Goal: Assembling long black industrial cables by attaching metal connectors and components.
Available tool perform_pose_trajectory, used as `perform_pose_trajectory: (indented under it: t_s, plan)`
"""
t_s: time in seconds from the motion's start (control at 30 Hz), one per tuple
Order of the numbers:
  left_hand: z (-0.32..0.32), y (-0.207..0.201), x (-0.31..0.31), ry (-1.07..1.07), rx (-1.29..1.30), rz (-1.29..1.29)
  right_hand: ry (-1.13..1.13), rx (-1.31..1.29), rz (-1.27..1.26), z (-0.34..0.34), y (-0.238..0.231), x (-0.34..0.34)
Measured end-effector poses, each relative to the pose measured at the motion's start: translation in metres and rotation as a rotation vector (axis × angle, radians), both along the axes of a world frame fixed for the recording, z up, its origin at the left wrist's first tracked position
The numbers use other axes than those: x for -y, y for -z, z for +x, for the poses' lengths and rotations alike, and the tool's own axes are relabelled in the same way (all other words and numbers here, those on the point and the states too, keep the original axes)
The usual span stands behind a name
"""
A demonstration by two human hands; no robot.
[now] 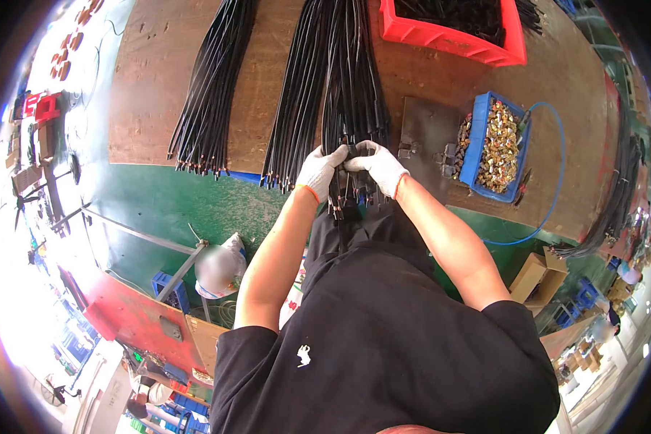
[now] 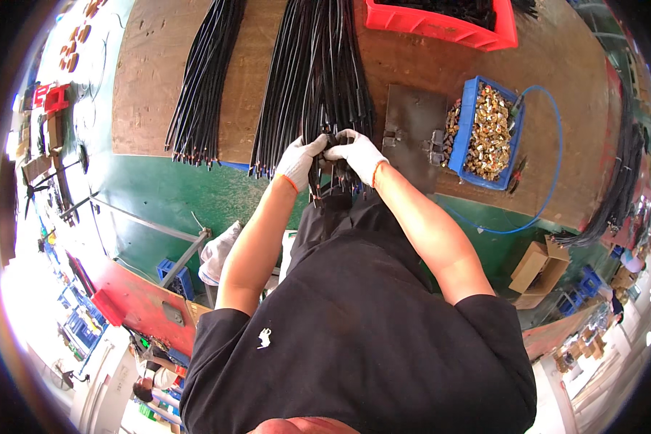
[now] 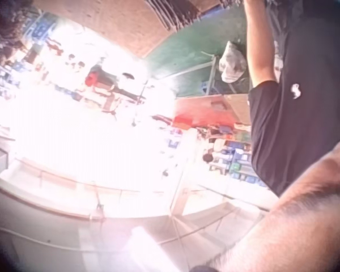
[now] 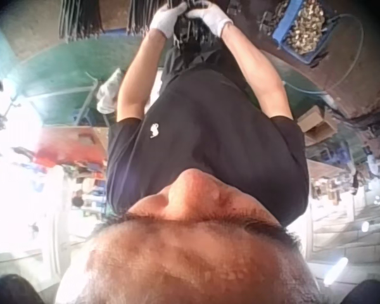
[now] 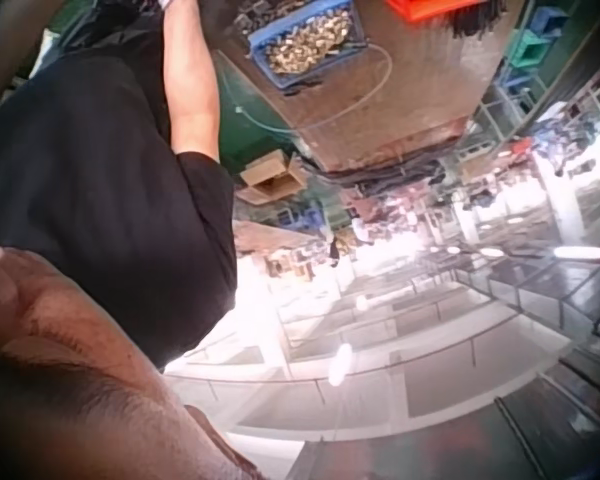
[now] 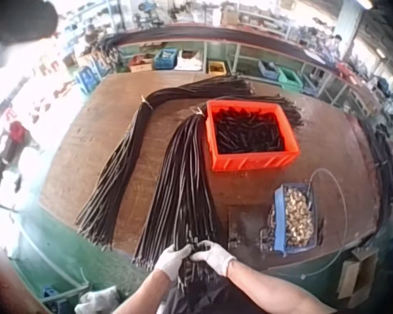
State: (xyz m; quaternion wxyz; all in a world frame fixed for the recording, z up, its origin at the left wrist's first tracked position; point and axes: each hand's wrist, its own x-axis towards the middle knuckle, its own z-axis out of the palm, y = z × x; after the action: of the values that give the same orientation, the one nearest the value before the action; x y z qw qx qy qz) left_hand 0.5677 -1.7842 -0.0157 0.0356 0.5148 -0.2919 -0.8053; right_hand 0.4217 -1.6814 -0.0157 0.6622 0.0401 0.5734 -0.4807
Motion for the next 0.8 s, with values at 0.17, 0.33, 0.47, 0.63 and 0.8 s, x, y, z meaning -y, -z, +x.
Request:
perform_pose_trajectory:
  t_s: [0.17, 0.33, 0.47, 0.63, 0.8]
  plan:
    - [0.003, 0.008, 0.011, 0.005, -0.061, 0.061, 0.004, -0.141, -0.055, -0.001, 0.02, -0.007]
    - [0.015, 0.013, 0.034, 0.119, -0.037, 0.088, -0.024, -0.001, -0.033, -0.006, 0.005, -0.043]
    - [0.009, 0.003, 0.036, 0.145, -0.07, 0.191, -0.093, -0.091, -0.123, -0.002, -0.003, -0.073]
    - [0.008, 0.012, 0.023, 0.145, -0.094, 0.123, -0.163, -0.116, -0.129, 0.006, -0.017, -0.095]
    - [0.001, 0.006, 0.006, 0.037, -0.057, 0.087, -0.259, -0.092, -0.097, 0.005, -0.031, -0.113]
